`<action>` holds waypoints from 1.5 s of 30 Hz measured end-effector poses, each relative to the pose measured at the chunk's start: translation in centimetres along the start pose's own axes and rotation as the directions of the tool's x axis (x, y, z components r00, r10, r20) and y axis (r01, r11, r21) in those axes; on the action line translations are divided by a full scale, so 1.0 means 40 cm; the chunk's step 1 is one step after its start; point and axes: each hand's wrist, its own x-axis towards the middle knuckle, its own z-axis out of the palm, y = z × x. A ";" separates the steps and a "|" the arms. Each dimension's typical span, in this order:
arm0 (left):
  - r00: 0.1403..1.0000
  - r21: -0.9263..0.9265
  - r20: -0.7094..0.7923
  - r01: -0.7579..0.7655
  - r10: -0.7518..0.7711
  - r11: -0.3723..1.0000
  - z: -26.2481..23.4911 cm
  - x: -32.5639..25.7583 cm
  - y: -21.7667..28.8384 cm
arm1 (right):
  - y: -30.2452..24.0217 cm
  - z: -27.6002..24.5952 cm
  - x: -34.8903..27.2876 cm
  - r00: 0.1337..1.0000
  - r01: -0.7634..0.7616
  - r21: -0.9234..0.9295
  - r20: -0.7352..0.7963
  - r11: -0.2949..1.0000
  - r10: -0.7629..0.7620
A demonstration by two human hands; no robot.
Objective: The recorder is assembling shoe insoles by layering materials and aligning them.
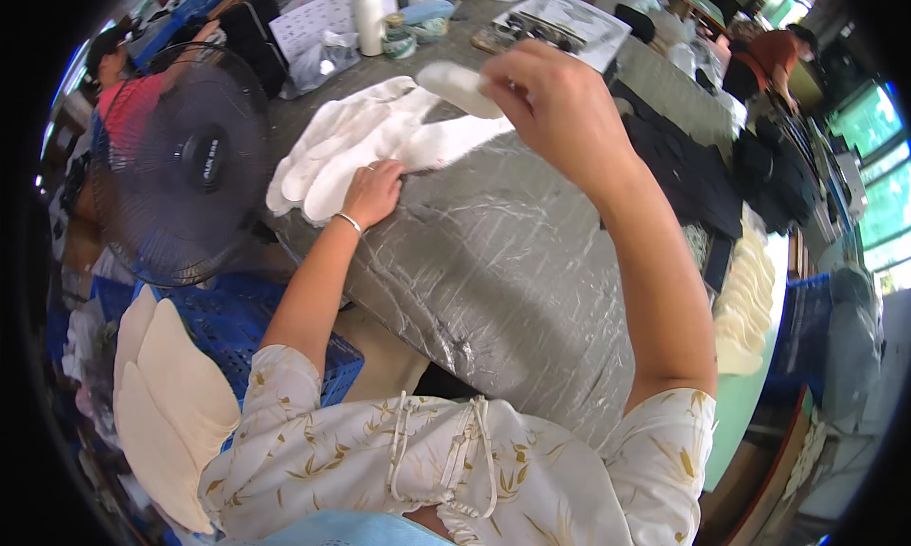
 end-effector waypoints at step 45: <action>0.853 -0.734 0.222 0.465 -0.473 0.494 -0.270 -0.496 0.633 | -0.007 -0.289 -1.265 0.010 -0.989 0.142 0.389 -0.050 0.921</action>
